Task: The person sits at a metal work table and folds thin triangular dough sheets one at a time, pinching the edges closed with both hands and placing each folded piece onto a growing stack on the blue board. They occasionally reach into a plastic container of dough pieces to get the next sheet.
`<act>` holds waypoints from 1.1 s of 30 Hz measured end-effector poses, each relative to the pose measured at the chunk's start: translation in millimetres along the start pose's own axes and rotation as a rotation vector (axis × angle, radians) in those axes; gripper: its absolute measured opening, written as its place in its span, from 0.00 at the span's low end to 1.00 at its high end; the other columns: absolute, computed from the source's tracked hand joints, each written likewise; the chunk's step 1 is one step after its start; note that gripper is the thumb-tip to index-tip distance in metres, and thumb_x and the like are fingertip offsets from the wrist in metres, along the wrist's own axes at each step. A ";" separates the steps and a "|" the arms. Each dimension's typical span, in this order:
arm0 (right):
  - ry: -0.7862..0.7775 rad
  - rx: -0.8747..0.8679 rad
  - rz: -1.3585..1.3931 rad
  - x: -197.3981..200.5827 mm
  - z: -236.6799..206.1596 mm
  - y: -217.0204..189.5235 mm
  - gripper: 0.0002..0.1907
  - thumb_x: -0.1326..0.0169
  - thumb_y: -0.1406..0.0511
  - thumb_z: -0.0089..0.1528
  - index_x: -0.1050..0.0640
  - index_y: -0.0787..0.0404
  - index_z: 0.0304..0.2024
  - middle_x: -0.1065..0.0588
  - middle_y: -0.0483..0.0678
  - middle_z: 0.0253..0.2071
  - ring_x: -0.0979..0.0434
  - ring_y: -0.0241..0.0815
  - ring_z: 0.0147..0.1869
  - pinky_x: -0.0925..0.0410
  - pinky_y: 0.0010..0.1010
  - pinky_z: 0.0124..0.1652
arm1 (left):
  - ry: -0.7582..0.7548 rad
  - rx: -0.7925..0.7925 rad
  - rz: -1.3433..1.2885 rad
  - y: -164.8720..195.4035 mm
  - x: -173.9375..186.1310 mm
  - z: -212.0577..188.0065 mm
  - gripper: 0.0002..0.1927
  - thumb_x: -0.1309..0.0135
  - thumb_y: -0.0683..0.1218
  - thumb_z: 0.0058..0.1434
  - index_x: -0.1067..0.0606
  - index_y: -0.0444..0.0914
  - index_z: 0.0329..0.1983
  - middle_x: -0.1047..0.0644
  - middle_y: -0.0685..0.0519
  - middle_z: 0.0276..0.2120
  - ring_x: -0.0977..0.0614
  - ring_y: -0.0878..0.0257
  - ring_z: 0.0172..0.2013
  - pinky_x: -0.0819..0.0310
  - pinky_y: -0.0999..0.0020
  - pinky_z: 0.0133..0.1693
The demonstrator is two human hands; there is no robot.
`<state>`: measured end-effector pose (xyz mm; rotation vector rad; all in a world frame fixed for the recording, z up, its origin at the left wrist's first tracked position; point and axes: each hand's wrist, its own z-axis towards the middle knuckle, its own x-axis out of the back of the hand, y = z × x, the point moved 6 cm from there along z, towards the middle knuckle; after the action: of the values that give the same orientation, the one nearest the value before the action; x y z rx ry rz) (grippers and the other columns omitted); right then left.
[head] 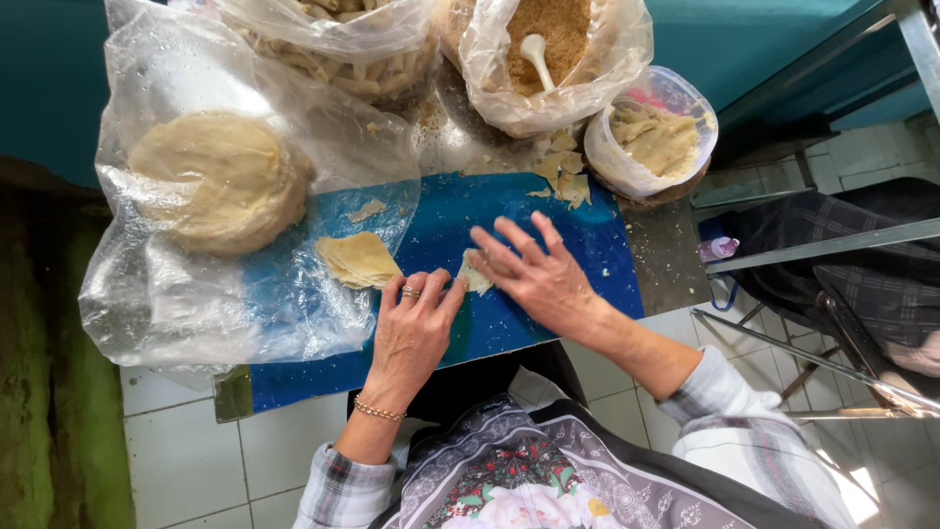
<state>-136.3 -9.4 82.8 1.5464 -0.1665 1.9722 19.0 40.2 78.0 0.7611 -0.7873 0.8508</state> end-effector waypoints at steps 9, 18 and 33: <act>-0.004 -0.130 0.229 -0.1 19.9 44.3 0.26 0.44 0.71 0.54 0.20 0.42 0.53 0.34 0.49 0.72 0.36 0.52 0.73 0.46 0.54 0.69 | 0.036 0.013 0.007 -3.2 1.1 3.3 0.20 0.45 0.39 0.56 0.22 0.41 0.53 0.25 0.53 0.45 0.24 0.57 0.48 0.33 0.55 0.54; 0.073 -0.055 0.085 10.7 -8.6 28.6 0.21 0.41 0.68 0.56 0.17 0.50 0.52 0.30 0.46 0.67 0.31 0.50 0.69 0.44 0.54 0.67 | 0.055 -0.001 0.028 -8.9 -4.7 2.9 0.19 0.45 0.39 0.55 0.22 0.41 0.52 0.25 0.53 0.44 0.23 0.56 0.47 0.33 0.55 0.53; -0.438 -0.747 -0.032 -88.9 130.1 258.0 0.11 0.39 0.58 0.61 0.19 0.56 0.42 0.22 0.51 0.33 0.24 0.46 0.38 0.36 0.43 0.48 | 0.088 0.454 -0.032 -3.0 -21.3 13.2 0.10 0.39 0.50 0.59 0.26 0.41 0.33 0.27 0.51 0.33 0.22 0.52 0.37 0.29 0.57 0.35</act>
<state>-155.2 -309.8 110.8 1.4046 -0.9320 1.2763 8.7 20.6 65.9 1.1243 -0.5045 1.0419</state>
